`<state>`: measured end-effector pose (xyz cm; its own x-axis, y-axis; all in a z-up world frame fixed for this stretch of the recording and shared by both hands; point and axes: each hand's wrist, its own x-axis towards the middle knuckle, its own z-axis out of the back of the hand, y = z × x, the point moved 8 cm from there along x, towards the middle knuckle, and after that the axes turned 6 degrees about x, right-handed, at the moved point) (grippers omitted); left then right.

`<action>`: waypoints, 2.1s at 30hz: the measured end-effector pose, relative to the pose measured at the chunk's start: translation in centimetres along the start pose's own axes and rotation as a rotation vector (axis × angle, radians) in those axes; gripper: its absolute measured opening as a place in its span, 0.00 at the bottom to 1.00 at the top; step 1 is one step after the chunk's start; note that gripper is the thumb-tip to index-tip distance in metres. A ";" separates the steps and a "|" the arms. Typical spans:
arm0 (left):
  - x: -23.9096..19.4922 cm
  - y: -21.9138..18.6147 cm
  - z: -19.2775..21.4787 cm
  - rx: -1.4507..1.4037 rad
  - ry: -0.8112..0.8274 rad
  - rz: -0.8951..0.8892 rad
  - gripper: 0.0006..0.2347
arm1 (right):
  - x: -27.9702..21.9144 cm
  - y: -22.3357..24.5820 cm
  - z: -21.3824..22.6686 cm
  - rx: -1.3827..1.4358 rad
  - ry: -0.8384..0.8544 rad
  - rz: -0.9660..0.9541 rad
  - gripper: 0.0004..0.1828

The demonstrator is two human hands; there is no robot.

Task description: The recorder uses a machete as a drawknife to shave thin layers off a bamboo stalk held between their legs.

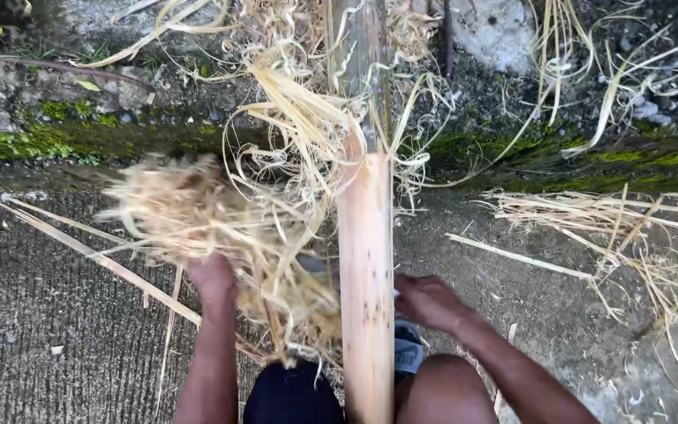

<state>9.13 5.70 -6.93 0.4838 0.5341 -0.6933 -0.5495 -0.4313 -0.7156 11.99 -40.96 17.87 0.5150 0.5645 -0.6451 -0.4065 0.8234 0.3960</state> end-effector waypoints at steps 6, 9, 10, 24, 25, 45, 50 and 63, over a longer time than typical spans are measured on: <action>-16.2 -25.3 4.4 -0.172 -0.075 -0.868 0.17 | -12.5 -11.2 3.9 0.324 -0.020 -0.574 0.16; -23.5 -32.2 5.7 -0.547 0.008 -0.870 0.20 | -18.5 -14.8 6.5 0.334 -0.223 -0.697 0.26; -22.2 -33.0 6.5 -0.378 -0.008 -0.952 0.16 | -19.9 -14.4 7.0 0.389 -0.228 -0.789 0.19; -23.9 -41.8 -6.1 -0.090 0.082 -0.941 0.16 | -7.3 0.3 -4.8 1.780 -0.846 -0.688 0.12; -23.5 -41.9 -7.4 -0.147 0.162 -0.931 0.18 | -4.7 -0.1 -6.3 1.907 -0.855 -0.545 0.12; -21.9 -40.3 -25.2 1.366 0.058 -0.901 0.27 | 2.6 1.3 -11.1 2.579 -0.341 -0.104 0.20; -20.7 -40.3 -25.3 1.334 0.076 -1.024 0.28 | 2.6 3.5 -11.2 2.574 -0.225 -0.110 0.28; -27.8 -38.3 -35.4 1.895 0.357 -1.190 0.17 | 2.3 5.0 -22.8 2.572 -0.159 -0.085 0.28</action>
<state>40.80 -18.36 36.80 0.9212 -0.2607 -0.2889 0.2844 0.9578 0.0423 -6.06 -36.91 3.46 0.5423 0.4500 -0.7095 0.6965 -0.7131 0.0801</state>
